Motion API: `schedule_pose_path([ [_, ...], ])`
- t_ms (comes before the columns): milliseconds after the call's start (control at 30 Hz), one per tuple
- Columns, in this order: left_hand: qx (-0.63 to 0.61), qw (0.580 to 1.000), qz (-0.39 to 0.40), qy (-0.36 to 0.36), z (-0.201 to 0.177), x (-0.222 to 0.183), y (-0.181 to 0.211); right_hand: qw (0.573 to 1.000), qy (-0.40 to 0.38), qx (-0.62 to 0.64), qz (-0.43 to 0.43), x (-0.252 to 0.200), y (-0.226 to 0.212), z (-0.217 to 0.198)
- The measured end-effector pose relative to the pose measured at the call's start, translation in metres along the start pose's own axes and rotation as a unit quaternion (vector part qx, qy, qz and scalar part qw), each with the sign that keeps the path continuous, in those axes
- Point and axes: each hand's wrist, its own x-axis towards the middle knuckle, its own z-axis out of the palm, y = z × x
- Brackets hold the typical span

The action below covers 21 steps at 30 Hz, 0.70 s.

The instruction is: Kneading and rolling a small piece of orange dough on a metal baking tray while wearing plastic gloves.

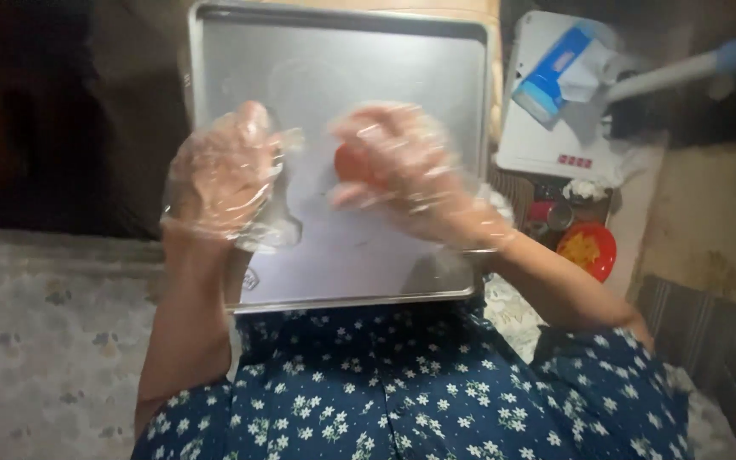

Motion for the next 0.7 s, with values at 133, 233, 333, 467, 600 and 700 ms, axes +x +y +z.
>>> schedule_pose_path([
  [133,-0.143,0.982,-0.094,-0.078,0.007,0.009,-0.003,0.985,-0.054,-0.140,-0.083,-0.009,0.031,0.054],
  [233,-0.140,0.981,-0.118,-0.063,0.009,0.006,0.001,0.971,-0.003,-0.189,-0.148,-0.014,0.043,0.072],
  [333,-0.215,0.953,-0.165,-0.138,0.009,0.019,-0.001,0.970,0.064,-0.137,-0.192,-0.015,0.063,0.091],
  [467,-0.240,0.967,-0.055,-0.063,0.005,0.003,0.001,0.988,-0.001,-0.099,-0.122,-0.002,0.056,0.069],
  [600,-0.317,0.941,-0.118,-0.009,-0.034,0.003,0.021,0.997,-0.059,0.018,0.041,0.002,0.054,0.056],
  [700,-0.287,0.940,-0.142,-0.121,-0.045,0.011,0.015,0.999,-0.011,0.052,0.003,0.009,0.031,0.020],
])
